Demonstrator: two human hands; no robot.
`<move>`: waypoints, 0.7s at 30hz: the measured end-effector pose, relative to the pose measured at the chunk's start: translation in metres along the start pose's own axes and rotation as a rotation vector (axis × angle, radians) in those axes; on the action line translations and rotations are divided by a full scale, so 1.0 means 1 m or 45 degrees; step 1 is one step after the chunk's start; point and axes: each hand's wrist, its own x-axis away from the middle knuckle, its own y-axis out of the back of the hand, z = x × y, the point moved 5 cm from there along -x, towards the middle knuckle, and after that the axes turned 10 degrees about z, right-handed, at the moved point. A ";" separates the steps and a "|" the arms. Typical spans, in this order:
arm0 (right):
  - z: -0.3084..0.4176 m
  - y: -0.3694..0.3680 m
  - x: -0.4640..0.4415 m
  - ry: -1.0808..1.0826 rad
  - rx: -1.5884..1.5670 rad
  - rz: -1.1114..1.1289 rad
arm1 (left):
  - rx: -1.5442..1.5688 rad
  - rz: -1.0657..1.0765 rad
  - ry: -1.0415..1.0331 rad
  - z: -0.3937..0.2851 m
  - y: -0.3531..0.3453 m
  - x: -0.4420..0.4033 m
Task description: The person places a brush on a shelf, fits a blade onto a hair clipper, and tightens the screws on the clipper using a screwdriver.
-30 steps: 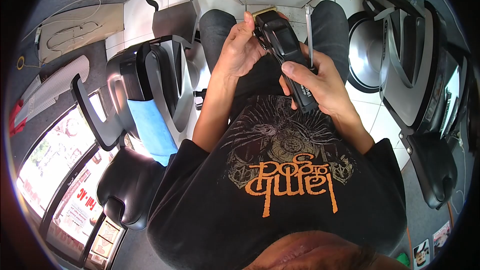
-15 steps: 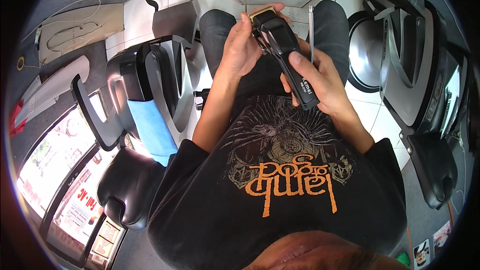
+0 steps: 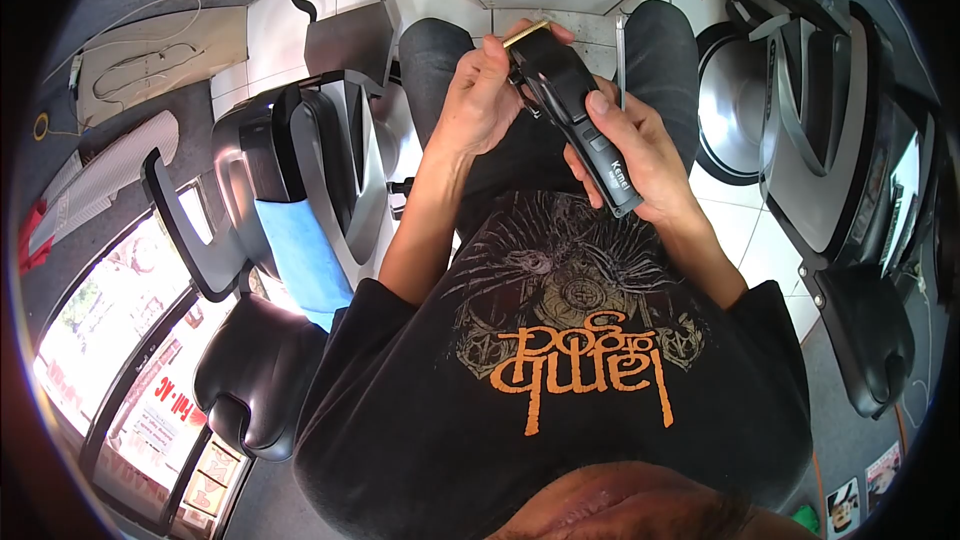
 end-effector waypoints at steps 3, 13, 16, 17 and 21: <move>0.004 -0.006 0.001 -0.009 0.030 0.027 | 0.081 -0.009 -0.036 0.004 -0.001 0.003; -0.003 0.001 -0.004 0.013 -0.117 -0.014 | 0.038 -0.173 -0.107 0.007 -0.012 -0.006; -0.004 0.000 -0.006 0.033 -0.208 -0.037 | -0.139 -0.109 -0.257 0.004 -0.021 -0.010; -0.004 0.001 -0.006 0.032 -0.236 -0.040 | -0.222 -0.072 -0.298 0.004 -0.023 -0.009; -0.003 -0.002 -0.004 0.073 -0.212 -0.043 | -0.248 -0.100 -0.342 0.004 -0.033 -0.009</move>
